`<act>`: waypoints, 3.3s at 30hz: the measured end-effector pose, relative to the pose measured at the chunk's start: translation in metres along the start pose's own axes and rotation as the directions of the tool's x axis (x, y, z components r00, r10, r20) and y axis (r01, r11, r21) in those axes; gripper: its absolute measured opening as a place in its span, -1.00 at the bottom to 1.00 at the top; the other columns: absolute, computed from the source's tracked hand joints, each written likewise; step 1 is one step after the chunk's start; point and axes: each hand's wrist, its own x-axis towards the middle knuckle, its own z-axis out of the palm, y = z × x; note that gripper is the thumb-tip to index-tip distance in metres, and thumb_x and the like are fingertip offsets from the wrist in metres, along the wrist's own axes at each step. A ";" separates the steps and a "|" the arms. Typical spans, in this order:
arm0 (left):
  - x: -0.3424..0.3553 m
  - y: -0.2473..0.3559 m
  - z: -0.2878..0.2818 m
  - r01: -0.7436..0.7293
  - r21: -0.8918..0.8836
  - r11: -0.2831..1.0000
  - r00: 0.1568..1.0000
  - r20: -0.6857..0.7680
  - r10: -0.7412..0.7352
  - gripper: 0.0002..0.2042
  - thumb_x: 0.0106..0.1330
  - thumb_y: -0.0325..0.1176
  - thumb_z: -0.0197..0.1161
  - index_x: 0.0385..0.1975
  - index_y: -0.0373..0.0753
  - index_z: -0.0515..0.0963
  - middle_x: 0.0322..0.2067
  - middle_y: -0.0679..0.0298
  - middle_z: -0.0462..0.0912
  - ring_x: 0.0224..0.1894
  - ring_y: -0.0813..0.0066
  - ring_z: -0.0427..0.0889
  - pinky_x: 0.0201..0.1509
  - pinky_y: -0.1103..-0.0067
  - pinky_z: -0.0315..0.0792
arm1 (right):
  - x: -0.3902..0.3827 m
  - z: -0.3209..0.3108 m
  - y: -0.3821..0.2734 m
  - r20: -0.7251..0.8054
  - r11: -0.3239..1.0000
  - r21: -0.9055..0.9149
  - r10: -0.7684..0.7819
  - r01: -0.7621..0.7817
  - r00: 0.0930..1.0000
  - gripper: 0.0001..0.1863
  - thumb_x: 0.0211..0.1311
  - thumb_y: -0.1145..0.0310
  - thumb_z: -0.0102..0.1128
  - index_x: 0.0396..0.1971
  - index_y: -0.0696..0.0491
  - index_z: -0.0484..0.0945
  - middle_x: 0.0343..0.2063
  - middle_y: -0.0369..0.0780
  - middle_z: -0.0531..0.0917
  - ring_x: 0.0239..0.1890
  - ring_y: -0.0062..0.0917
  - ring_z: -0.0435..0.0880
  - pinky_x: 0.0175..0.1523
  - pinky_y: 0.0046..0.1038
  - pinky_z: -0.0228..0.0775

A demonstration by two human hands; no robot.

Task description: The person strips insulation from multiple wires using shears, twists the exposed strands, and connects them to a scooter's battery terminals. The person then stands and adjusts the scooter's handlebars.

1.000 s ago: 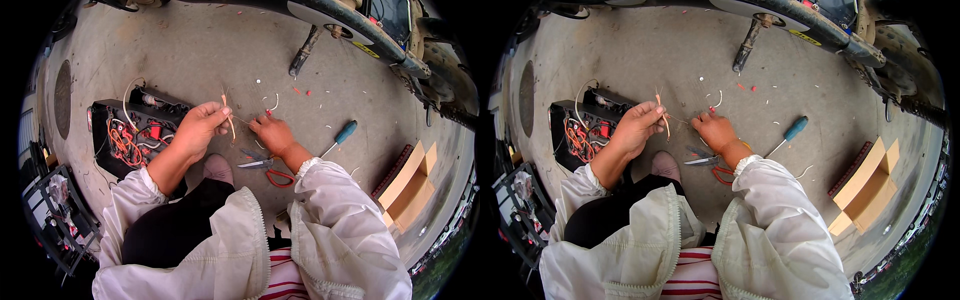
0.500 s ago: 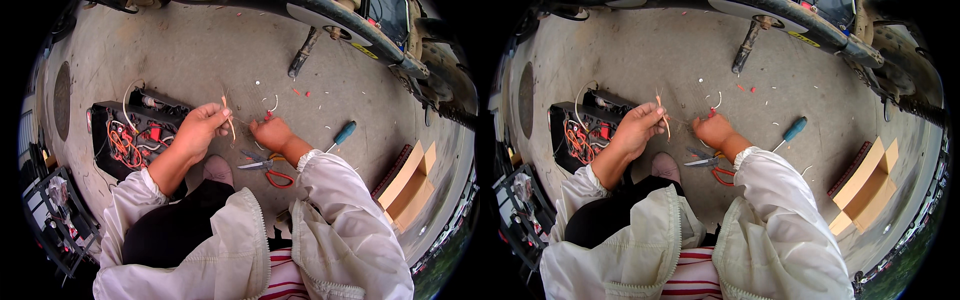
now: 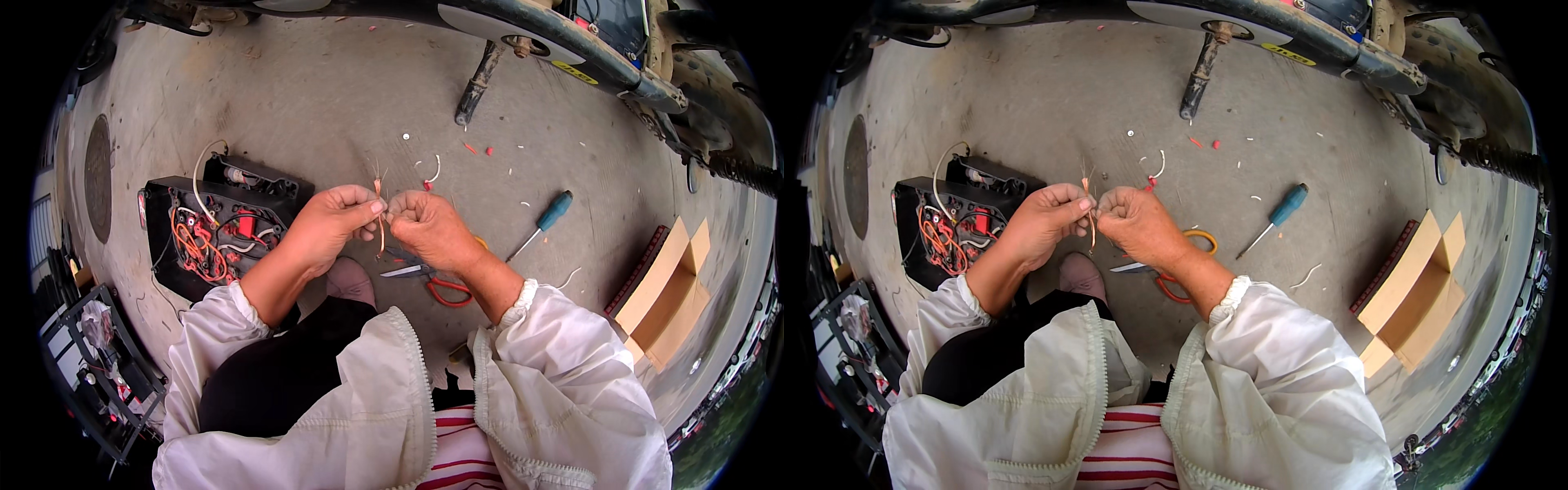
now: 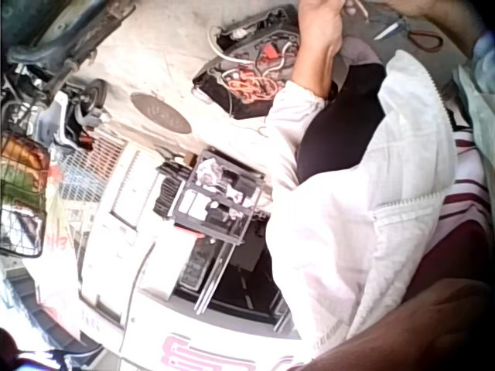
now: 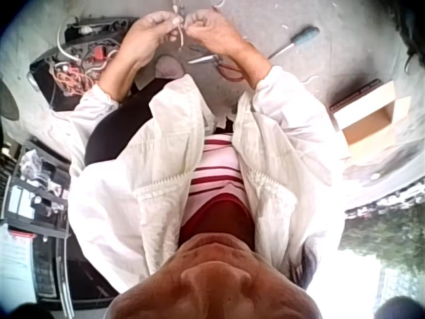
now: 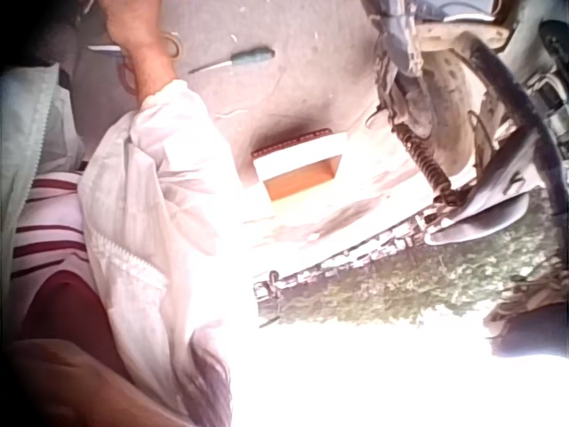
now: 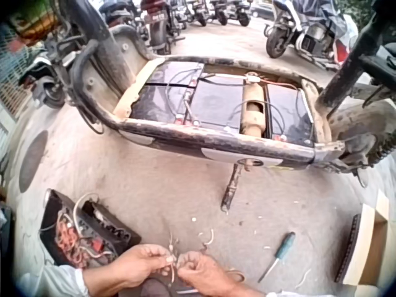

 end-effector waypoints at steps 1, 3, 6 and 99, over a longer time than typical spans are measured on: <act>0.000 0.000 0.000 0.003 0.006 1.000 1.000 0.000 -0.003 -0.86 0.35 -0.34 0.24 -0.31 -0.29 0.59 -0.41 0.37 0.60 -0.41 0.68 0.48 -0.29 0.70 0.38 | -0.001 -0.001 0.001 0.003 1.000 -0.017 -0.015 0.015 1.000 -0.93 0.15 0.44 0.11 -0.46 0.11 0.46 -0.64 -0.44 0.44 -0.62 -0.81 0.33 -0.55 -0.65 0.17; -0.001 -0.001 -0.001 0.007 0.019 1.000 1.000 -0.001 -0.007 -0.86 0.34 -0.34 0.25 -0.31 -0.29 0.59 -0.41 0.37 0.60 -0.40 0.68 0.49 -0.28 0.69 0.39 | -0.003 -0.002 0.000 0.014 0.999 -0.040 -0.035 0.035 0.999 -0.92 0.14 0.44 0.12 -0.47 0.12 0.46 -0.65 -0.44 0.43 -0.62 -0.81 0.32 -0.56 -0.64 0.17; -0.002 0.000 0.001 0.005 0.023 1.000 1.000 0.010 -0.005 -0.86 0.33 -0.34 0.26 -0.31 -0.29 0.59 -0.40 0.36 0.61 -0.39 0.67 0.49 -0.27 0.69 0.39 | -0.006 -0.002 -0.002 0.021 0.997 -0.064 -0.032 0.034 0.999 -0.90 0.14 0.43 0.12 -0.48 0.13 0.46 -0.66 -0.44 0.43 -0.63 -0.81 0.33 -0.56 -0.64 0.17; -0.016 0.030 0.021 -0.144 -0.268 0.953 0.915 0.330 0.231 -0.87 0.30 -0.33 0.29 -0.41 -0.23 0.53 -0.41 0.38 0.54 -0.31 0.59 0.50 -0.14 0.58 0.39 | -0.040 0.033 -0.016 0.244 0.656 0.750 -0.148 -0.089 0.958 -0.87 0.39 0.33 0.07 -0.30 0.07 0.49 -0.45 -0.30 0.54 -0.46 -0.57 0.45 -0.18 -0.43 0.36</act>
